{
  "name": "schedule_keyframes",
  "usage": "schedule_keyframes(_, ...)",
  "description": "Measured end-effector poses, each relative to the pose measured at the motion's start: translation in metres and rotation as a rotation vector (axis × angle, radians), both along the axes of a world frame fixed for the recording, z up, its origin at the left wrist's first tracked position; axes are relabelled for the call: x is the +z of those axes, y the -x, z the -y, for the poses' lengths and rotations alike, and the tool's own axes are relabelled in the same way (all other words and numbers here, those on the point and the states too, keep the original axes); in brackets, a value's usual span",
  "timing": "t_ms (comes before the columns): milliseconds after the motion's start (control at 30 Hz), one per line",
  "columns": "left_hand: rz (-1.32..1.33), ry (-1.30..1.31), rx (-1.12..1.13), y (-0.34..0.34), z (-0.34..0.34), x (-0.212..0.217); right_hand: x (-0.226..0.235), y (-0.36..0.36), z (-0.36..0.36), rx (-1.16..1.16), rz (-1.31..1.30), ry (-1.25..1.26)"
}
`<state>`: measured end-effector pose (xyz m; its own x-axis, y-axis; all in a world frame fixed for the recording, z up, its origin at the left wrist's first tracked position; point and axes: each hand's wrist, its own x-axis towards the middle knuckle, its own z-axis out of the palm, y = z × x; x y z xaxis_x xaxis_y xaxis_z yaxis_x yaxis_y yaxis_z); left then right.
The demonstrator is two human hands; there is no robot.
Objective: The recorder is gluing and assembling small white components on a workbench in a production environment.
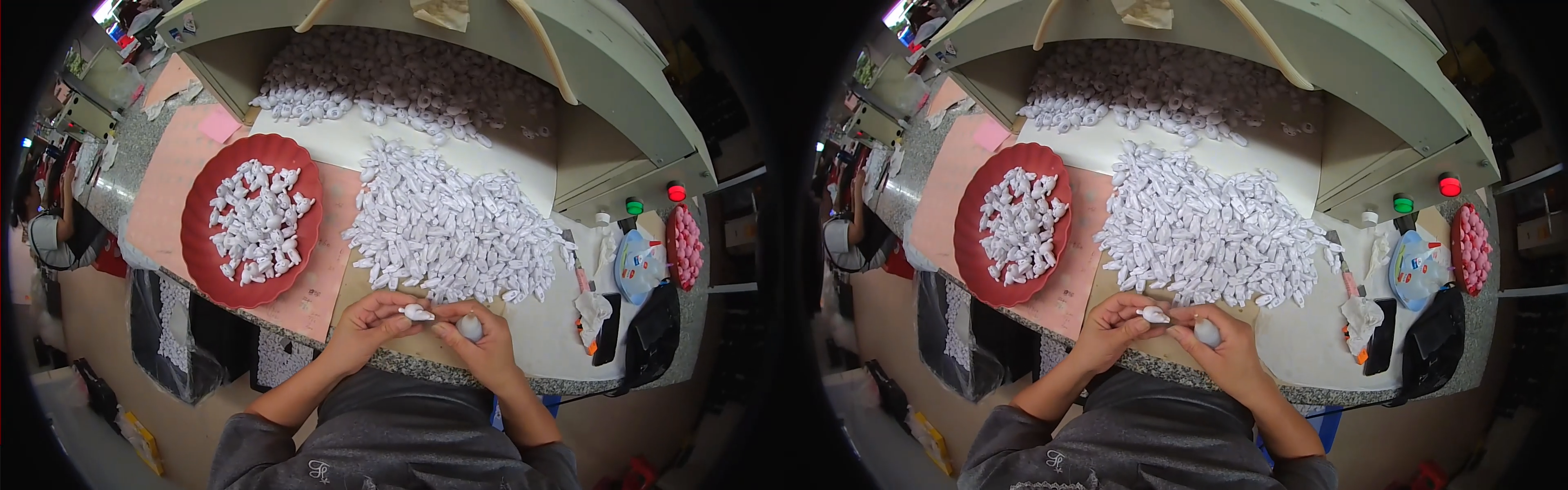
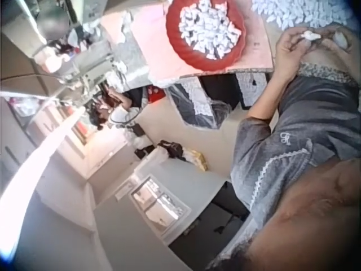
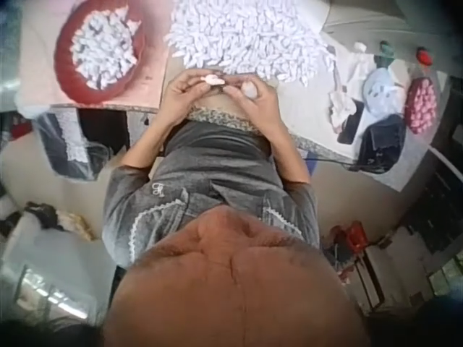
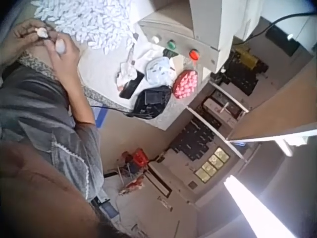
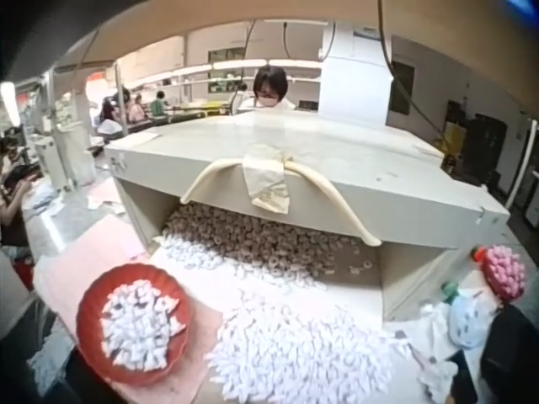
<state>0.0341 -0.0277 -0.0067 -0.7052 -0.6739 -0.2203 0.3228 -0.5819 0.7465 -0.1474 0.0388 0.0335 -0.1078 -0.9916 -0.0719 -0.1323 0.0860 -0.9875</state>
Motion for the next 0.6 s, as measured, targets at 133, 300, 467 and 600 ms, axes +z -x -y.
schedule_keyframes(133, 0.003, 0.007, 0.038, 0.000, 0.001, 0.002, 0.002, 0.004, -0.007, -0.098, 0.107, -0.141)
schedule_keyframes(300, -0.093, -0.108, 0.055, -0.004, 0.003, -0.004, -0.006, 0.005, -0.013, -0.116, 0.087, -0.102)
schedule_keyframes(467, -0.224, -0.202, 0.070, -0.007, 0.006, -0.009, -0.003, 0.003, -0.015, -0.133, 0.122, -0.113)
schedule_keyframes(600, -0.269, -0.261, 0.066, -0.010, 0.006, -0.010, -0.002, 0.000, -0.014, -0.124, 0.150, -0.083)
